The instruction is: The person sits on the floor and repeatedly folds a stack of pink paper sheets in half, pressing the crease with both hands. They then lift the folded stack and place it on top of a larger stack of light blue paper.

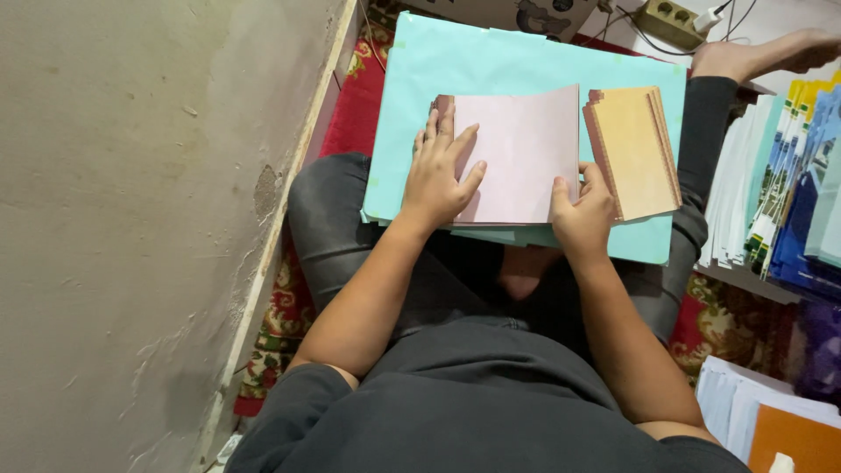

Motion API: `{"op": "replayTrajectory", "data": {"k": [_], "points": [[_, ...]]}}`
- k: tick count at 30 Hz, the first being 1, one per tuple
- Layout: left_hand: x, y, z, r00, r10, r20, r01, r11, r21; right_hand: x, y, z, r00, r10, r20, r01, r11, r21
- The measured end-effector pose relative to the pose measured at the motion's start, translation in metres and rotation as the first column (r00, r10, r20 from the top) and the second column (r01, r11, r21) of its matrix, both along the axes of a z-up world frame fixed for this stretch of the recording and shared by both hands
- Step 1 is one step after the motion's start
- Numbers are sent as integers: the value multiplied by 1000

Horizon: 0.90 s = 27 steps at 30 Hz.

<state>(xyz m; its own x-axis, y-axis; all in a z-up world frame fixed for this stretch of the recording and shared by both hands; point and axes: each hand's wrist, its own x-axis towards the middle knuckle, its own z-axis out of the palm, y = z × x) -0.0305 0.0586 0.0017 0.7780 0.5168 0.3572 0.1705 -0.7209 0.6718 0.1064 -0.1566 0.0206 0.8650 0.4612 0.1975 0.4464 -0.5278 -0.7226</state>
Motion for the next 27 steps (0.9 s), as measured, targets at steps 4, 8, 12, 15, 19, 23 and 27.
{"op": "replayTrajectory", "data": {"k": [4, 8, 12, 15, 19, 23, 27], "points": [[-1, 1, 0, 999, -1, -43, 2, 1000, 15, -5, 2, 2, 1000, 1, 5, -1, 1000, 1], [1, 2, 4, 997, -1, -83, 5, 998, 56, -14, 5, 12, 999, 29, 19, -29, 1000, -1], [0, -4, 8, 991, 40, -127, -23, 991, 132, -32, 11, 44, 991, 116, 60, -99, 966, -241], [-1, -6, 18, 980, 49, -194, -25, 992, 120, -24, 13, 4, 773, 254, 581, 58, 885, -463], [1, -5, 15, 976, 55, -212, -26, 990, 138, -16, 47, 9, 725, 515, 458, -299, 834, -464], [1, -7, 20, 965, 83, -248, -45, 987, 155, -19, 47, 3, 719, 636, 278, -451, 733, -509], [1, -9, 18, 961, 96, -260, -47, 981, 189, -35, 20, 3, 737, 664, 127, -476, 643, -599]]}}
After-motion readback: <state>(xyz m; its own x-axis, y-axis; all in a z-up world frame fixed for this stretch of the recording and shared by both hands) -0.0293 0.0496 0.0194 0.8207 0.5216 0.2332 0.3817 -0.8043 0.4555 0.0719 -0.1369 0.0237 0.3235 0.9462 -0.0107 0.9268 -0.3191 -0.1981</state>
